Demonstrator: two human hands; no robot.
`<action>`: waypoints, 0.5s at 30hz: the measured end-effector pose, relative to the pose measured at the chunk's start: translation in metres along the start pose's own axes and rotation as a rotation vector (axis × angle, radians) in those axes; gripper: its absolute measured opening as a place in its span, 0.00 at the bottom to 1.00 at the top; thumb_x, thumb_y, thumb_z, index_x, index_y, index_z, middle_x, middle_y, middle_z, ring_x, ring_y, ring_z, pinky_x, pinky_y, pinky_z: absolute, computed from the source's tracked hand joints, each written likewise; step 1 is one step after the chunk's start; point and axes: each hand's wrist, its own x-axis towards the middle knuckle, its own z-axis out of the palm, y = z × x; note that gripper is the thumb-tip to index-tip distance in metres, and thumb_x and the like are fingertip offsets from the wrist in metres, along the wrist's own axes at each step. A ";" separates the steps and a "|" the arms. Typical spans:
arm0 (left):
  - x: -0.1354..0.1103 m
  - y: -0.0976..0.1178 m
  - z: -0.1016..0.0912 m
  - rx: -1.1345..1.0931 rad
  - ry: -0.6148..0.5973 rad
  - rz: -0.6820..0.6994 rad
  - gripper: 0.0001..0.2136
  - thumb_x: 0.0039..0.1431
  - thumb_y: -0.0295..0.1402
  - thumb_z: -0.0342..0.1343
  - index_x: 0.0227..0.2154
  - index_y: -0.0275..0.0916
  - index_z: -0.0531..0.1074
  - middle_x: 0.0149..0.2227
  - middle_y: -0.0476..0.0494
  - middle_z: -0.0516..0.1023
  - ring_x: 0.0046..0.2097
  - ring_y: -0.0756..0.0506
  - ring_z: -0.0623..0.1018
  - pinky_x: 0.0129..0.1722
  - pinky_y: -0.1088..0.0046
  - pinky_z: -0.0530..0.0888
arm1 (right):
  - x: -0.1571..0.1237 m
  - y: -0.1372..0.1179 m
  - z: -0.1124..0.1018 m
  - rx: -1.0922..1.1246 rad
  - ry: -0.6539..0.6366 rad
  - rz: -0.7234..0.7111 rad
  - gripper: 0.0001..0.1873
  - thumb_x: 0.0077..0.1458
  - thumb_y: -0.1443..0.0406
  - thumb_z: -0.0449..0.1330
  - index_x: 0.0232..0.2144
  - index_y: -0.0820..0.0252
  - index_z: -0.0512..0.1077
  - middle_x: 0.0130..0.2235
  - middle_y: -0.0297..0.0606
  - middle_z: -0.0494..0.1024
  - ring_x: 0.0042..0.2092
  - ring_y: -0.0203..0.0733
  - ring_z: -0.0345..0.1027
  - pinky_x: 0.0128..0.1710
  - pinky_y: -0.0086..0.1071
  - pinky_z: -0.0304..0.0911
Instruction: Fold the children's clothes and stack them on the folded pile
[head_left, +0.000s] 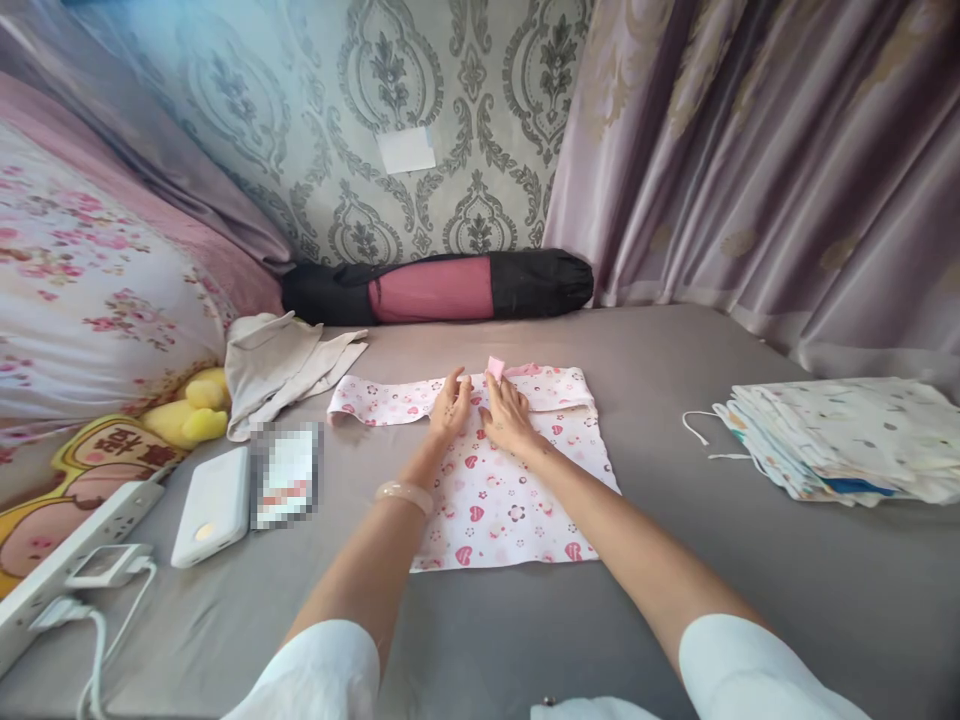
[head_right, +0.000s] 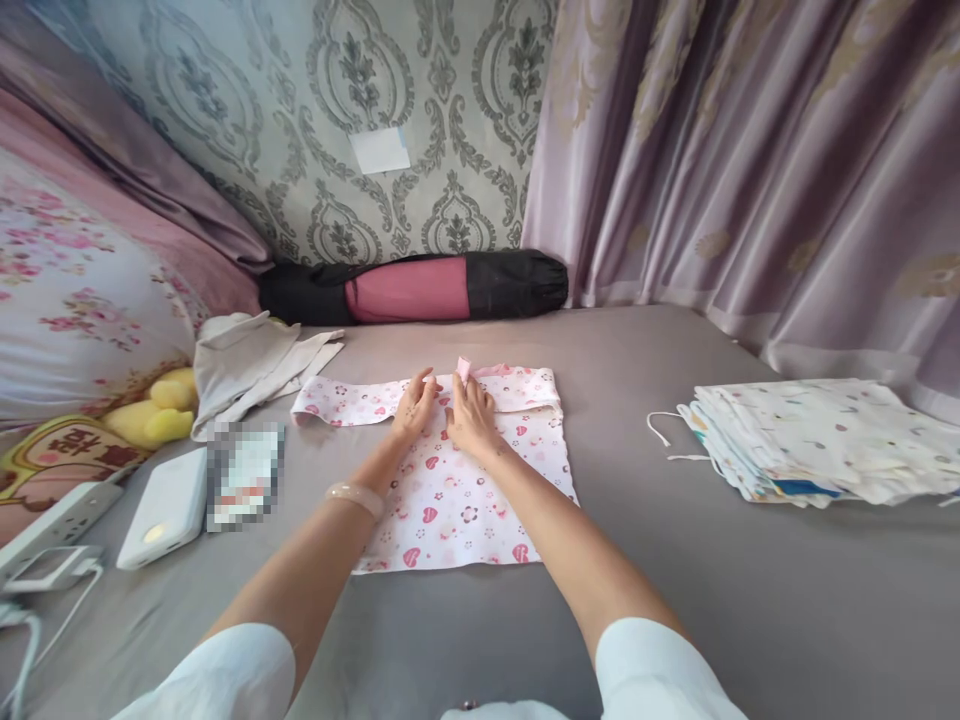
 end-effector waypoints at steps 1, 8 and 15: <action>0.000 0.002 -0.001 -0.005 -0.002 -0.002 0.24 0.67 0.45 0.41 0.59 0.37 0.62 0.45 0.39 0.78 0.47 0.44 0.77 0.52 0.64 0.70 | 0.001 -0.001 0.001 -0.017 0.004 -0.014 0.35 0.61 0.64 0.48 0.67 0.67 0.46 0.67 0.56 0.51 0.67 0.55 0.43 0.62 0.48 0.44; 0.000 0.004 -0.002 -0.026 -0.011 -0.008 0.23 0.68 0.44 0.38 0.61 0.41 0.61 0.59 0.41 0.70 0.60 0.44 0.69 0.61 0.63 0.63 | 0.006 -0.013 0.001 -0.081 -0.100 -0.080 0.33 0.64 0.57 0.46 0.68 0.56 0.46 0.70 0.49 0.43 0.70 0.56 0.32 0.64 0.56 0.31; 0.001 0.002 -0.001 0.047 -0.021 0.037 0.21 0.67 0.41 0.43 0.58 0.39 0.65 0.49 0.40 0.77 0.52 0.42 0.75 0.55 0.63 0.68 | 0.004 -0.002 -0.015 0.077 -0.192 -0.219 0.21 0.64 0.64 0.44 0.51 0.57 0.72 0.61 0.45 0.65 0.62 0.48 0.56 0.63 0.47 0.47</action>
